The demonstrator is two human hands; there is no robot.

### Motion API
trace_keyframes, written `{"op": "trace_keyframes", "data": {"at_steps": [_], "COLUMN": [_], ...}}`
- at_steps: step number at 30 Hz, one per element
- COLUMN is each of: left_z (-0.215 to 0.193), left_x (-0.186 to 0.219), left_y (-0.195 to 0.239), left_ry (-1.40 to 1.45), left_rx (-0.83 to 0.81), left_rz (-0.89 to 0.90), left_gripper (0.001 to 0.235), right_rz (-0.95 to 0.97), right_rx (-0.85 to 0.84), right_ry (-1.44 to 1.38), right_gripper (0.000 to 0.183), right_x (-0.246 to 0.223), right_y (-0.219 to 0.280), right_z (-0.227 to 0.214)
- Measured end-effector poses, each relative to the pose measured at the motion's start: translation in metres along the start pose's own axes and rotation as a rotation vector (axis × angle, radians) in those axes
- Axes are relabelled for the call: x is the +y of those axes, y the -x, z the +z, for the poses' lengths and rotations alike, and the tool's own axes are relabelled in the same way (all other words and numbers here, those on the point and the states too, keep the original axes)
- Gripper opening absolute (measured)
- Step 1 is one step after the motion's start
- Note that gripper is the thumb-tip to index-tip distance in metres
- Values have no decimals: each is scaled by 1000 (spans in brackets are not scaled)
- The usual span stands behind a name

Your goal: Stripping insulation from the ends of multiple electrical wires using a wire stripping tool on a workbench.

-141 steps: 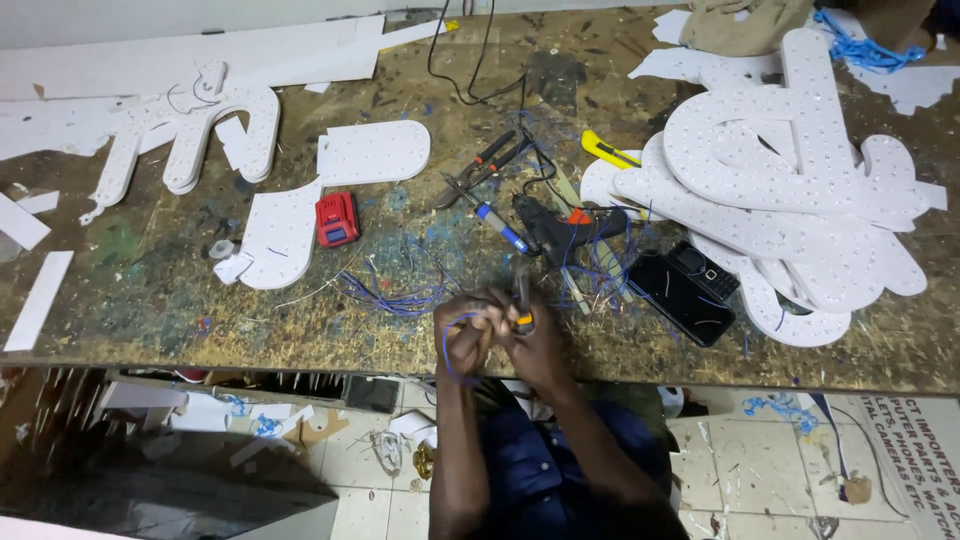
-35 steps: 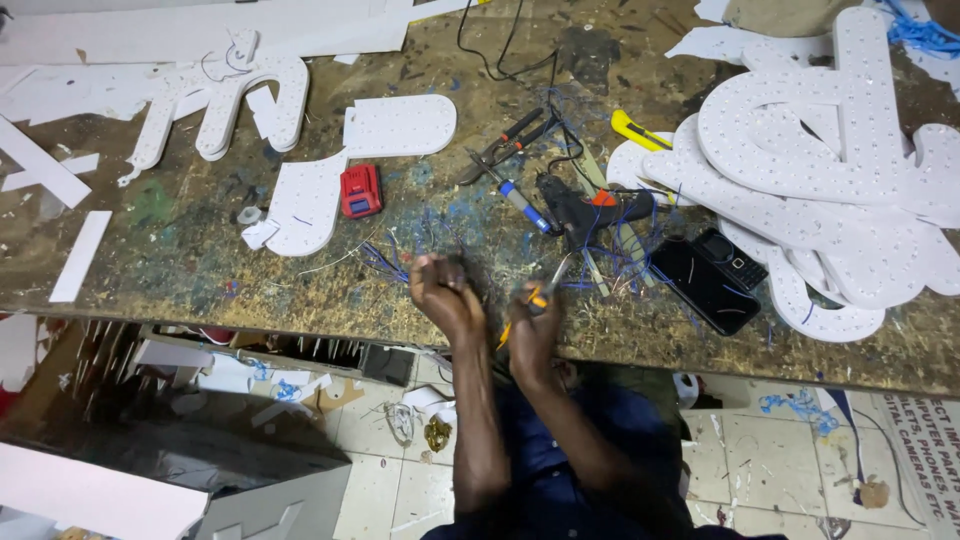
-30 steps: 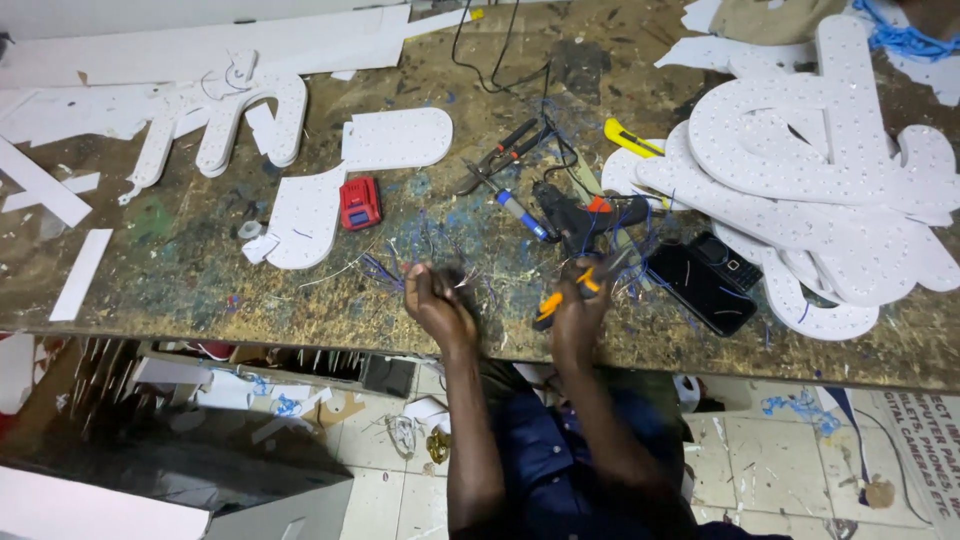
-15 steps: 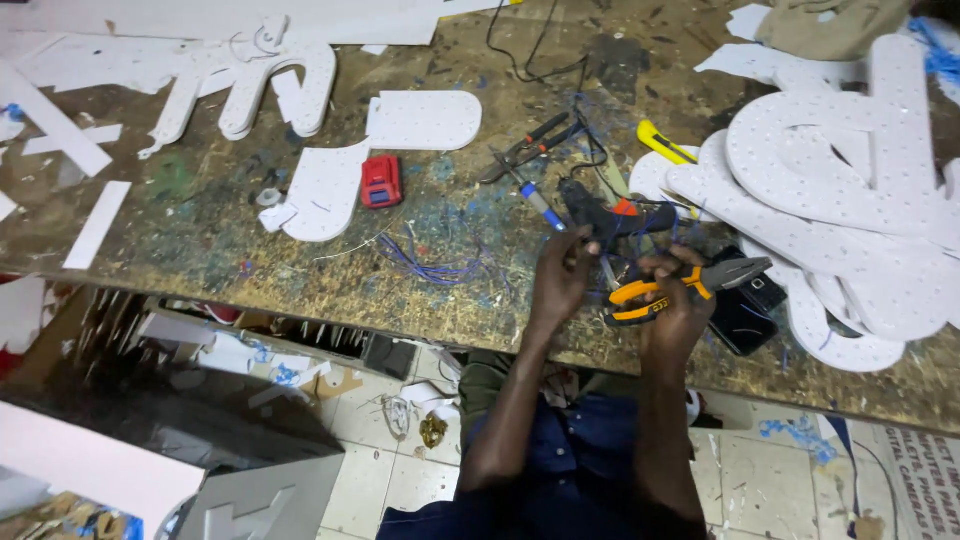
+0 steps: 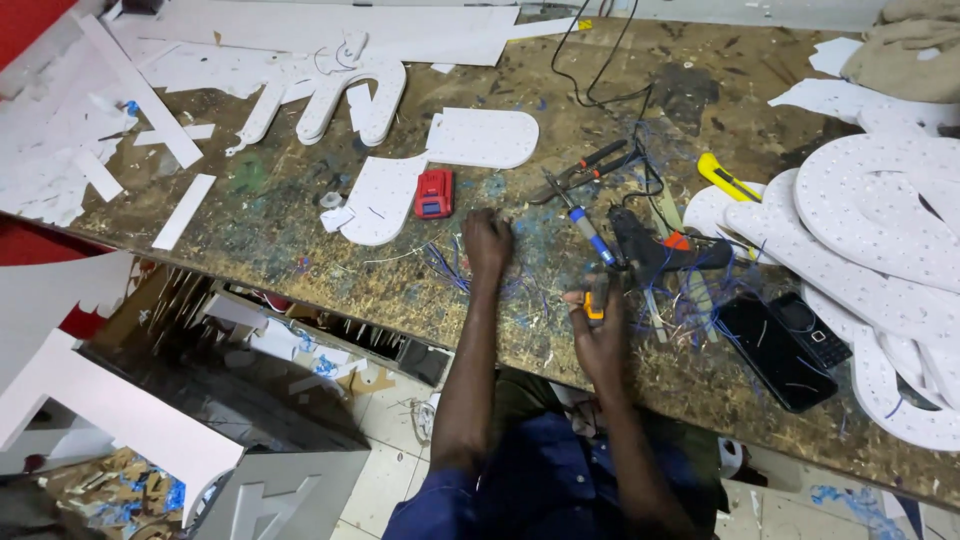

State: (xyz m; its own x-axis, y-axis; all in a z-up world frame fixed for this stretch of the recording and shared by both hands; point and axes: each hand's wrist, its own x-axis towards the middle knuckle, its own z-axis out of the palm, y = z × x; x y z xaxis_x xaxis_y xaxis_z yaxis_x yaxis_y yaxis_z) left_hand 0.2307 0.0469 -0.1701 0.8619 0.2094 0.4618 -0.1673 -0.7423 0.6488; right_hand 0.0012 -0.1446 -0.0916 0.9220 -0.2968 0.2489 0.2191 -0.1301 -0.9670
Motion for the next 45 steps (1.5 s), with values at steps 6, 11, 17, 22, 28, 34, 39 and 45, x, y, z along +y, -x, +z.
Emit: {"op": "trace_keyframes", "data": {"at_steps": [6, 11, 17, 22, 28, 34, 39, 45], "left_z": [3, -84, -149, -148, -130, -164, -176, -210], "left_x": [-8, 79, 149, 165, 159, 183, 205, 243], "left_y": [0, 21, 42, 59, 76, 84, 117, 139], "left_ry": [141, 438, 947, 1128, 1520, 1401, 1080, 801], "left_rx": [1, -106, -388, -464, -335, -307, -292, -372], "left_rz": [-6, -42, -106, 13, -34, 31, 102, 302], "left_gripper": [20, 22, 32, 39, 38, 39, 13, 10], "right_rz": [116, 123, 127, 181, 99, 57, 332, 0], "right_rx": [12, -51, -75, -79, -73, -135, 128, 134], "right_ry": [-35, -27, -53, -93, -197, -99, -41, -188], "right_gripper": [31, 29, 23, 24, 20, 18, 38, 27], "right_x": [-33, 7, 24, 22, 2, -40, 12, -17], "right_y": [8, -7, -9, -5, -2, 3, 24, 13], "right_z": [-11, -16, -18, -21, -28, -45, -64, -53]}}
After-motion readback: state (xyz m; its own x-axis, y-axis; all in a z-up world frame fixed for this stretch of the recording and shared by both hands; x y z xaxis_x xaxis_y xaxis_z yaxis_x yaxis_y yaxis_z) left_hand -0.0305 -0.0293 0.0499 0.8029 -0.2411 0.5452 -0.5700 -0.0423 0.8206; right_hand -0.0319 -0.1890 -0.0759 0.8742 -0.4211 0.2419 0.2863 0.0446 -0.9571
